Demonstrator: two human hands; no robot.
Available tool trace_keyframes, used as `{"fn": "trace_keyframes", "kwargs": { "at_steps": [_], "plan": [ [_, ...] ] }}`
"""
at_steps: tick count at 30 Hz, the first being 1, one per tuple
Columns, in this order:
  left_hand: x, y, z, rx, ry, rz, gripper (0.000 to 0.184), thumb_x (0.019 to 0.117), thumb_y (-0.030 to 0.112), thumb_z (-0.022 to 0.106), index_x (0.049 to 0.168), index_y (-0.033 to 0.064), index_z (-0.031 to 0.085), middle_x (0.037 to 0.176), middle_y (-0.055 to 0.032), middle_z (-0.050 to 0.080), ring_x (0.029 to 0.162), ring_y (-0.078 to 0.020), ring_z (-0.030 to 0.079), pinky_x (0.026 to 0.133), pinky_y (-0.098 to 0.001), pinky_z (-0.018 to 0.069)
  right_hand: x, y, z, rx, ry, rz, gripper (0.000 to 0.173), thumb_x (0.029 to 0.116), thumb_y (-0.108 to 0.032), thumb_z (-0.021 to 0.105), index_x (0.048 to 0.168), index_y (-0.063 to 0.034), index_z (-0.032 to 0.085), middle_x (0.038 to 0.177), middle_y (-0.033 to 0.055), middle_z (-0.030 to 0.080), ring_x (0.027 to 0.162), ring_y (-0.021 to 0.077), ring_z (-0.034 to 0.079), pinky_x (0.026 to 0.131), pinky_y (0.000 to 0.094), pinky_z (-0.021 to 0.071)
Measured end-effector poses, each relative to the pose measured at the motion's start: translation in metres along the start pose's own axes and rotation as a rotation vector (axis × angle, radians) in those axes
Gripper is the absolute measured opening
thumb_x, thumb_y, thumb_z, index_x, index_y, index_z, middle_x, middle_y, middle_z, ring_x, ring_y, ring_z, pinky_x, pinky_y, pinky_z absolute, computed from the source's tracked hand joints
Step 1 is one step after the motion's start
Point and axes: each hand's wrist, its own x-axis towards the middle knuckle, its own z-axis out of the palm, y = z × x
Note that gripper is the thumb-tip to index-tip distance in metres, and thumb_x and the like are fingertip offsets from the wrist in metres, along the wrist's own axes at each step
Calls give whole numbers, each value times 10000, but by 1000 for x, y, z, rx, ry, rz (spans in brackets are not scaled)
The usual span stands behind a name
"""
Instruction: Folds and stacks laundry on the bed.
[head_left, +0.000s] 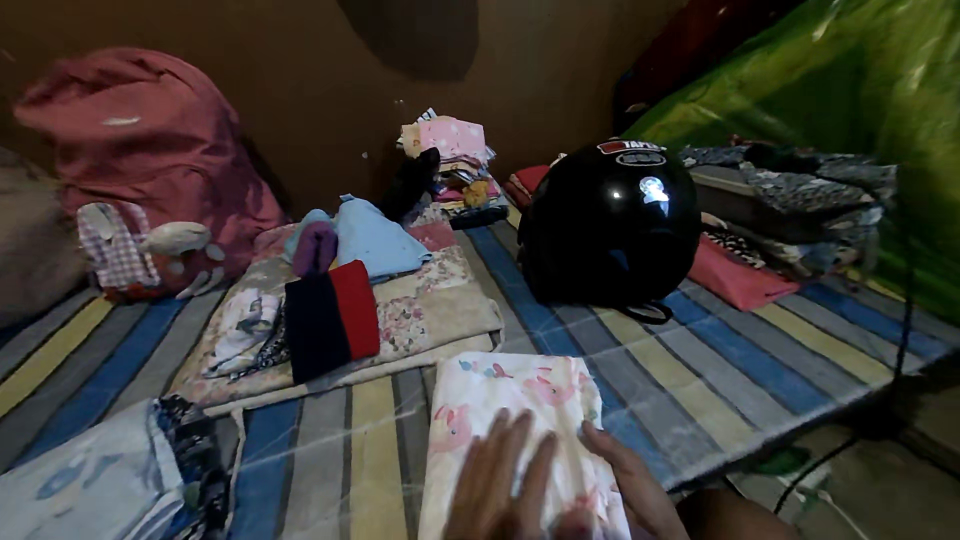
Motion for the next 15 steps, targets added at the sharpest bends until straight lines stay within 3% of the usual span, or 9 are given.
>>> {"fn": "trace_keyframes", "kwargs": {
  "at_steps": [2, 5, 10, 13, 15],
  "plan": [
    [-12, -23, 3, 180, -116, -86, 520, 1006, 257, 588, 1408, -71, 555, 1484, -324, 477, 1395, -555, 408, 1138, -698, 278, 2, -4, 0, -82, 86, 84, 266, 1046, -34, 291, 1066, -81, 553, 818, -6, 745, 743, 74, 735, 698, 253, 627],
    [-29, -32, 20, 395, -109, -6, 534, 972, 239, 630, 1403, -68, 561, 1420, -332, 538, 1308, -566, 505, 1053, -742, 340, 7, -7, 0, -108, 135, 146, 237, 1030, 2, 323, 1068, -78, 543, 799, 2, 733, 712, 76, 727, 658, 250, 621],
    [-40, -20, 36, 475, -72, 78, 576, 930, 340, 681, 1393, 8, 598, 1399, -333, 551, 1296, -510, 543, 1037, -744, 331, 9, -5, -7, 58, 67, 152, 360, 1086, -132, 242, 1025, -97, 595, 834, 29, 755, 768, 107, 747, 703, 280, 633],
    [-43, -21, 30, 291, -115, 62, 588, 966, 369, 636, 1394, -32, 583, 1423, -317, 542, 1328, -502, 519, 1076, -756, 267, 9, -5, -8, 113, 54, 169, 405, 1103, -192, 204, 1045, -98, 594, 855, 41, 755, 789, 120, 750, 711, 291, 635],
    [-42, -25, 24, 5, -39, 0, 551, 1022, 286, 553, 1384, -129, 527, 1404, -306, 565, 1370, -451, 496, 1143, -698, 211, 5, -9, 2, 70, 112, 146, 335, 1063, -104, 267, 1010, -85, 598, 809, 46, 747, 731, 117, 741, 656, 282, 630]
  ]
}}
